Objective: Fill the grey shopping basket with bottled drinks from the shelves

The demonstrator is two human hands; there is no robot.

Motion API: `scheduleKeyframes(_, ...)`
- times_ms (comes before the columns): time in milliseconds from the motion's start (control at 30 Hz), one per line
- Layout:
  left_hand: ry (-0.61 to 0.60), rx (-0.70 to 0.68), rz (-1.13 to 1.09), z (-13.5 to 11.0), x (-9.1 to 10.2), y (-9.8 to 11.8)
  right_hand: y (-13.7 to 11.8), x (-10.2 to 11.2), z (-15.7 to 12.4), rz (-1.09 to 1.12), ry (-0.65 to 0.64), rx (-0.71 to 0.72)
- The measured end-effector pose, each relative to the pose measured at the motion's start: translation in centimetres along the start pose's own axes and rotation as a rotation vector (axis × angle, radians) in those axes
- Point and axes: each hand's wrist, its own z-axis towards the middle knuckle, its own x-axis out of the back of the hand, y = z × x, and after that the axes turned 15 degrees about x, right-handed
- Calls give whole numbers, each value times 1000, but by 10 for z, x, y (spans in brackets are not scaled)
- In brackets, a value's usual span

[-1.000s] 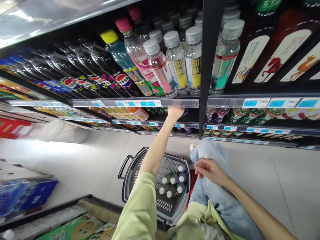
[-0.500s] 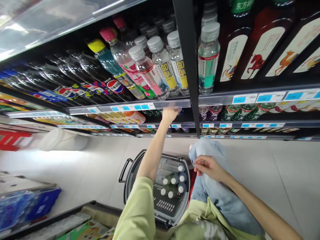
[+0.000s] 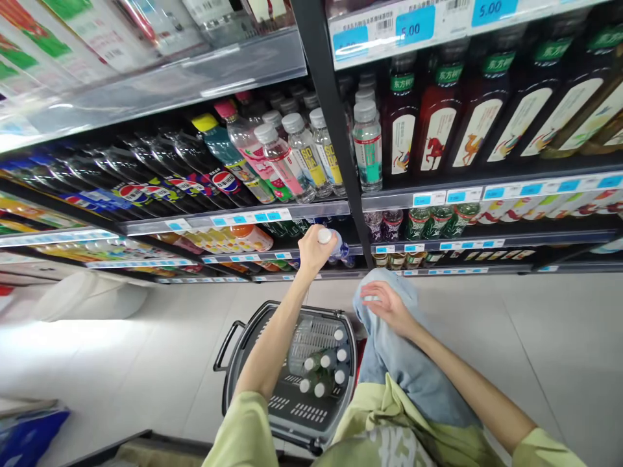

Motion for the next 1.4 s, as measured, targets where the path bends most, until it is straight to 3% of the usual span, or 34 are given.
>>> scheduleKeyframes(67,6,-15,-61,-7,19,20,5,1,-2,-53,61,58)
scheduleKeyframes(167,-86,-113,-172,-22,46,54,16,3,-2,-88,118,124)
scheduleKeyframes(333,-293,-263,-408,-42,71,102,32,7,0,-113,73,195)
scheduleKeyframes(500,-461,-157,-537,-39,72,125,20,12,-1,-339,130,182)
scheduleKeyframes(667,-547,-26,-490,-24,47,139,1,16,0,-403,145,131)
scheduleKeyframes(800,-541,16,-444,-15,26,146,-5,20,4,-312,169,69)
scheduleKeyframes(1000,-520,43,-458,-13,19,142,-7,31,-1,-36,201,64)
scheduleKeyframes(1100,-546,68,-597,-16,15,131,-7,41,-9,263,70,-75)
scheduleKeyframes(1233,-701,125,-854,-24,5,109,-4,61,-14,598,-208,-213)
scheduleKeyframes(1300,-694,142,-891,-27,3,101,-2,67,-12,706,-320,-272)
scheduleKeyframes(1400,-547,144,-766,-26,10,96,-3,62,-9,728,-251,-319)
